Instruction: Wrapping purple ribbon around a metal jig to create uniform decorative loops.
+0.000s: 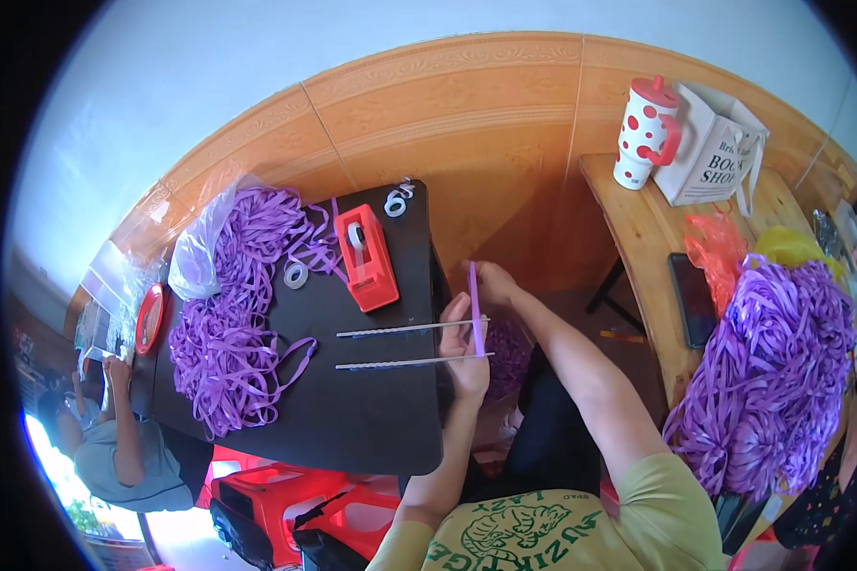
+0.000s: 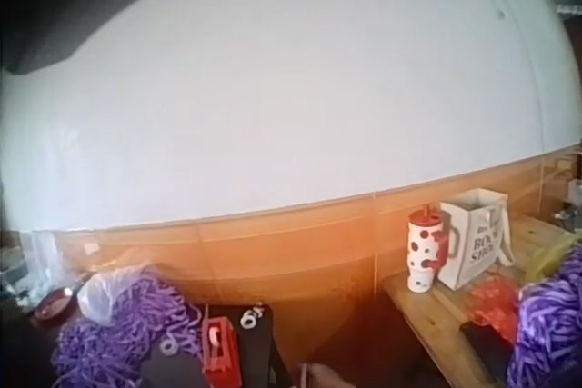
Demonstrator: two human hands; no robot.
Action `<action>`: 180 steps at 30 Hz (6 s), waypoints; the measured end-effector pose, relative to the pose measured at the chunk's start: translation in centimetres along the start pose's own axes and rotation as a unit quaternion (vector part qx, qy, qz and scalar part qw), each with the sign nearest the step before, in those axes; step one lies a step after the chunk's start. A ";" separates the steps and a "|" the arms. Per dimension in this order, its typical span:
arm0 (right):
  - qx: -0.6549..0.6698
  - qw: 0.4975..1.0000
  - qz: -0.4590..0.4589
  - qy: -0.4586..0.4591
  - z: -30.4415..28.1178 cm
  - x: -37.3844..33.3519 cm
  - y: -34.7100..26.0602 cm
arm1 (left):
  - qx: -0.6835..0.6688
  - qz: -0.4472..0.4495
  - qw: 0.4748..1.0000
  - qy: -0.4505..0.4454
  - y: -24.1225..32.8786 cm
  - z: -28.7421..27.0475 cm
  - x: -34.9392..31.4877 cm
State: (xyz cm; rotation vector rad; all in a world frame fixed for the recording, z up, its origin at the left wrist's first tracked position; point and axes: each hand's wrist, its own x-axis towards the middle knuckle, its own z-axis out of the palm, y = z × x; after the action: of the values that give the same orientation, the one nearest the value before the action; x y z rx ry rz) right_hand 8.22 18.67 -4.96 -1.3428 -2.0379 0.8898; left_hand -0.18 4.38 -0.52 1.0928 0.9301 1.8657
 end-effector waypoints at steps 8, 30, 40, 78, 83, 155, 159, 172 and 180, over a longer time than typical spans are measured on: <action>-0.155 0.961 -0.200 0.111 -6.6 6.0 -4.0 | 0.013 -0.009 1.000 -0.005 0.6 0.9 0.2; -0.222 0.963 -0.115 0.100 -9.0 5.4 -6.6 | 0.018 -0.002 1.000 0.003 0.1 0.2 0.2; -0.274 0.962 -0.016 0.008 -6.3 6.0 -2.2 | -0.004 -0.006 1.000 0.016 0.4 1.2 0.4; 0.176 0.976 -0.091 -0.086 5.1 -26.4 -5.6 | -0.078 -0.381 0.921 -0.007 6.1 -2.1 -7.1; 0.339 0.934 -0.053 -0.102 4.4 -27.0 -7.0 | -0.080 -0.381 0.921 -0.026 6.8 -2.0 -6.9; -0.191 0.844 -0.417 0.277 -2.4 -21.3 -13.6 | -0.212 -0.425 0.874 -0.098 9.7 -6.7 -12.8; -0.112 0.877 -0.382 0.268 -4.9 -19.8 -15.7 | -0.220 -0.445 0.865 -0.075 7.7 -7.5 -12.2; 0.189 0.974 -0.114 0.044 -7.7 -6.7 -10.1 | -0.066 -0.352 0.934 -0.001 3.6 -2.6 -5.6; 0.398 0.900 0.121 -0.132 -4.3 -6.3 -5.5 | -0.039 -0.129 0.989 0.068 2.1 0.5 -1.7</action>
State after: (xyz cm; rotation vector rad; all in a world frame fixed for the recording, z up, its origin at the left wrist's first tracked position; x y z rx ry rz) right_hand 10.44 12.24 1.51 -1.0317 -1.3904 1.8459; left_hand 0.30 2.03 0.91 0.7666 1.0153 1.7611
